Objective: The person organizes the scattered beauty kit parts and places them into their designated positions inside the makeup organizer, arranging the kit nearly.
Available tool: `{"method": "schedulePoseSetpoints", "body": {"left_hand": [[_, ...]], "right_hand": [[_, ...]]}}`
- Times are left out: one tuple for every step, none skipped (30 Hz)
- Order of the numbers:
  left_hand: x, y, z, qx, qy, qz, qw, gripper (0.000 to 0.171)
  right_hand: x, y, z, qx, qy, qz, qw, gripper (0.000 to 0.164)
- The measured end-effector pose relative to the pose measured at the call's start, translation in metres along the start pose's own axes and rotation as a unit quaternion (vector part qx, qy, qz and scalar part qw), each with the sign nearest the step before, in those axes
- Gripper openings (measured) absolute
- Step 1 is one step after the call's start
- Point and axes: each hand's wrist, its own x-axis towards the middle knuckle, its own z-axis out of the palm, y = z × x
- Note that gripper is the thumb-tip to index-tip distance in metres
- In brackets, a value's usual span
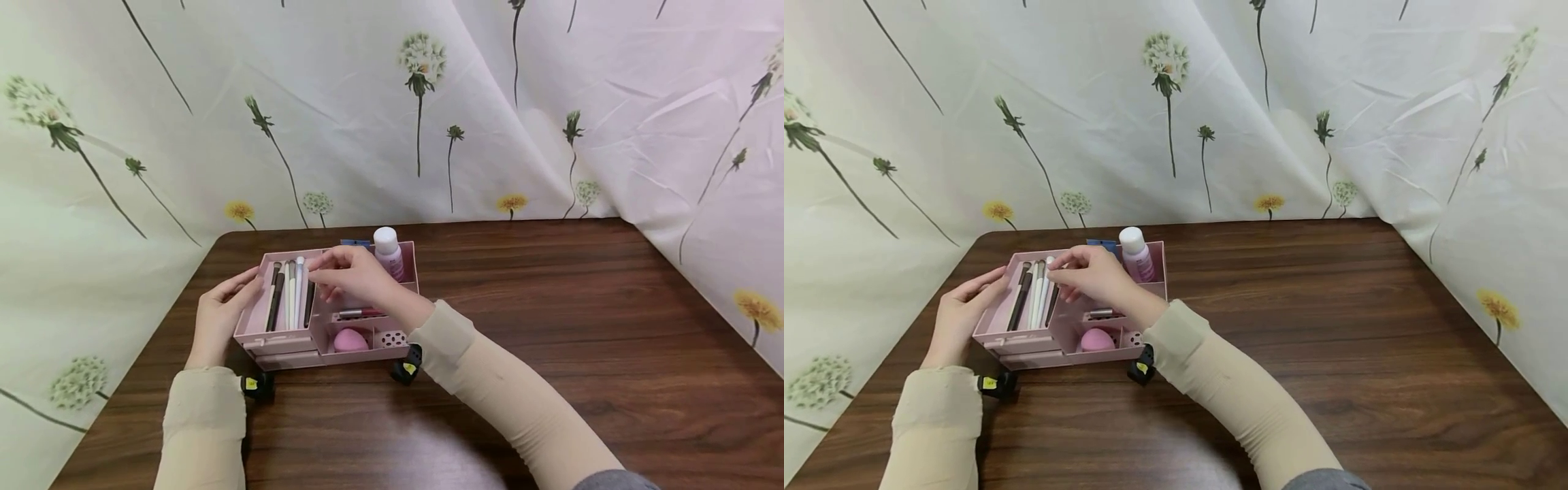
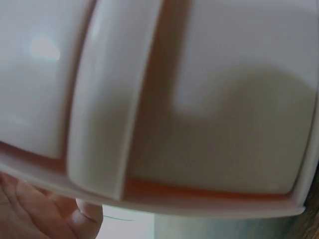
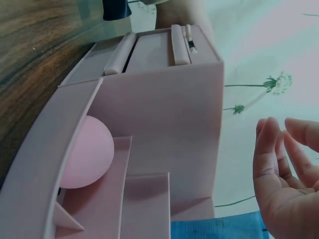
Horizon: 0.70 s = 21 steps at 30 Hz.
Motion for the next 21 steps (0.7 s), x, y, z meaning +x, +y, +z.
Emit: {"method": "schedulePoseSetpoints", "body": {"left_hand": [[0.0,0.0,0.001,0.01,0.008,0.01,0.9999,0.055],[0.0,0.001,0.001,0.018,0.017,0.019,0.9995,0.055],[0.0,0.001,0.002,0.026,0.027,0.027,0.9989,0.055],[-0.001,0.003,0.002,0.034,0.038,0.033,0.9982,0.054],[-0.001,0.004,0.003,0.038,0.048,0.038,0.9974,0.053],[-0.002,0.006,0.003,0.039,0.058,0.042,0.9967,0.052],[-0.003,0.008,0.004,0.034,0.067,0.045,0.9961,0.05],[-0.004,0.01,0.004,0.03,0.075,0.048,0.9956,0.049],[-0.006,0.013,0.005,0.026,0.081,0.052,0.995,0.048],[-0.008,0.015,0.005,0.021,0.086,0.053,0.9947,0.046],[-0.009,0.018,0.005,0.019,0.091,0.056,0.9941,0.045],[-0.011,0.021,0.006,0.018,0.095,0.058,0.9936,0.045],[-0.013,0.024,0.006,0.015,0.098,0.059,0.9933,0.044],[-0.015,0.027,0.006,0.016,0.1,0.061,0.993,0.043],[-0.017,0.03,0.005,0.019,0.102,0.063,0.9926,0.043],[-0.019,0.033,0.005,0.023,0.105,0.066,0.9921,0.042],[-0.022,0.036,0.005,0.03,0.109,0.071,0.991,0.042],[-0.024,0.039,0.004,0.036,0.112,0.077,0.9901,0.042],[-0.026,0.041,0.005,0.042,0.115,0.085,0.9888,0.041],[-0.028,0.044,0.005,0.05,0.117,0.094,0.9875,0.041],[-0.03,0.047,0.006,0.058,0.12,0.107,0.9853,0.04]], "right_hand": [[-0.003,0.001,-0.002,0.001,-0.001,0.001,1.0,0.02],[-0.006,0.002,-0.004,0.002,-0.001,0.003,1.0,0.02],[-0.008,0.002,-0.005,0.004,-0.003,0.004,1.0,0.021],[-0.011,0.003,-0.008,0.005,-0.004,0.002,1.0,0.022],[-0.014,0.003,-0.01,0.004,-0.005,0.001,1.0,0.023],[-0.017,0.004,-0.013,0.004,-0.004,-0.002,1.0,0.024],[-0.021,0.004,-0.015,0.005,-0.003,-0.006,1.0,0.025],[-0.024,0.004,-0.018,0.007,0.0,-0.012,1.0,0.026],[-0.028,0.004,-0.022,0.008,0.006,-0.018,1.0,0.027],[-0.032,0.005,-0.025,0.01,0.012,-0.024,1.0,0.027],[-0.036,0.005,-0.029,0.013,0.021,-0.029,0.999,0.026],[-0.04,0.005,-0.032,0.018,0.028,-0.035,0.999,0.026],[-0.044,0.006,-0.036,0.022,0.034,-0.042,0.998,0.025],[-0.048,0.006,-0.04,0.027,0.042,-0.05,0.998,0.024],[-0.051,0.006,-0.044,0.032,0.049,-0.057,0.997,0.023],[-0.055,0.006,-0.048,0.037,0.054,-0.063,0.996,0.023],[-0.058,0.006,-0.052,0.042,0.059,-0.068,0.995,0.022],[-0.061,0.006,-0.056,0.046,0.063,-0.074,0.994,0.023],[-0.064,0.005,-0.061,0.048,0.069,-0.078,0.993,0.024],[-0.067,0.004,-0.066,0.047,0.077,-0.081,0.993,0.023],[-0.07,0.003,-0.07,0.045,0.084,-0.083,0.992,0.024]]}}
